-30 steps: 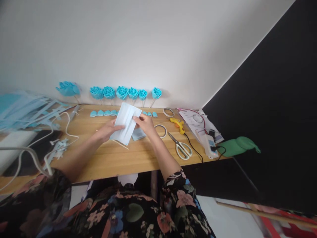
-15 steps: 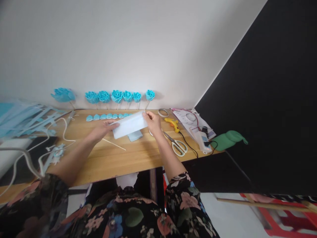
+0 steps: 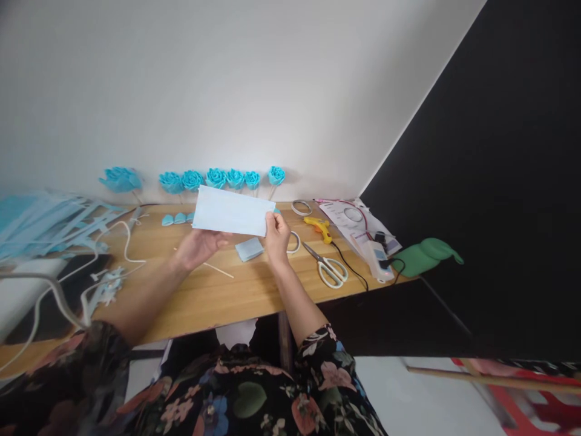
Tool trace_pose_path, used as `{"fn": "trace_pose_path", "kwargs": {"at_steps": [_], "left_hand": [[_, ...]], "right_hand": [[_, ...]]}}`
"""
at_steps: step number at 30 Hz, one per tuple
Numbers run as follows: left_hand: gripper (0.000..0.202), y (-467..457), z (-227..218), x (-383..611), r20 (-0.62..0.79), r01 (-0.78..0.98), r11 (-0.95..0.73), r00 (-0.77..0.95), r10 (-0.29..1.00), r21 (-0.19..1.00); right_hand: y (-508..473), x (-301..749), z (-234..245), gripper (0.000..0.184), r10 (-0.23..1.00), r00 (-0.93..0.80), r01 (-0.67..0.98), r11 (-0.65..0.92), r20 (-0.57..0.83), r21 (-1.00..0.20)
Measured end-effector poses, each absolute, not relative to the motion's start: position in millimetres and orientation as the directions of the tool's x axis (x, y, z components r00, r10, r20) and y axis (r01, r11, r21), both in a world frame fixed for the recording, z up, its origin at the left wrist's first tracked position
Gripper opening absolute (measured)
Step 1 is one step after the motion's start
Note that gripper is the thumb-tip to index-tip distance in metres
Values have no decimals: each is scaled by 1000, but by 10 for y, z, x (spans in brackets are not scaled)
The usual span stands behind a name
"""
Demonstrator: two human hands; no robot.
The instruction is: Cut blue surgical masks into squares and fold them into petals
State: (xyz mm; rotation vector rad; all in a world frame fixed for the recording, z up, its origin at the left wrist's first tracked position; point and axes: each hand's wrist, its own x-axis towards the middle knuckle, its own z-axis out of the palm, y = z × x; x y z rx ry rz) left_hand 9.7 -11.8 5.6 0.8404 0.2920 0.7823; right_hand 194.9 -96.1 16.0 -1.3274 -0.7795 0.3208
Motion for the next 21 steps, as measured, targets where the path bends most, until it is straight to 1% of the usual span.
{"fn": "trace_pose_path", "kwargs": {"at_steps": [1, 3, 5, 7, 9, 11, 12, 14, 16, 19, 21], "left_hand": [[25, -183, 40, 119, 93, -466, 407, 739, 667, 786], [40, -296, 2, 156, 148, -419, 374, 805, 575, 827], [50, -359, -34, 184, 137, -390, 361, 817, 560, 847], [50, -364, -61, 207, 67, -374, 366, 771, 633, 852], [45, -330, -74, 225, 2, -395, 368, 685, 729, 842], [39, -285, -73, 233, -20, -433, 361, 618, 786, 826], [36, -264, -70, 232, -18, -448, 357, 603, 798, 819], [32, -233, -62, 224, -3, -464, 345, 594, 804, 816], [27, -214, -58, 214, 18, -471, 326, 590, 807, 819], [23, -197, -63, 204, 50, -487, 295, 577, 815, 822], [23, -191, -70, 201, 62, -490, 285, 578, 814, 824]], "right_hand": [[-951, 1933, 154, 39, 615, 721, 207, 248, 319, -946], [-951, 1879, 139, 39, 607, 717, 234, 251, 341, -939], [-983, 1807, 125, 38, 634, 670, 300, 247, 388, -922], [-1053, 1744, 118, 37, 705, 580, 356, 232, 409, -905], [-1169, 1727, 111, 34, 788, 475, 376, 221, 392, -900], [-1344, 1786, 91, 32, 834, 406, 404, 204, 375, -892], [-1453, 1850, 73, 32, 838, 392, 443, 189, 379, -876], [-1704, 2044, 22, 28, 822, 387, 592, 126, 418, -796], [-1964, 2295, -48, 26, 795, 385, 737, 41, 469, -675], [-2263, 2644, -159, 27, 773, 375, 852, -71, 511, -519], [-2342, 2775, -214, 28, 802, 330, 911, -133, 498, -390]]}}
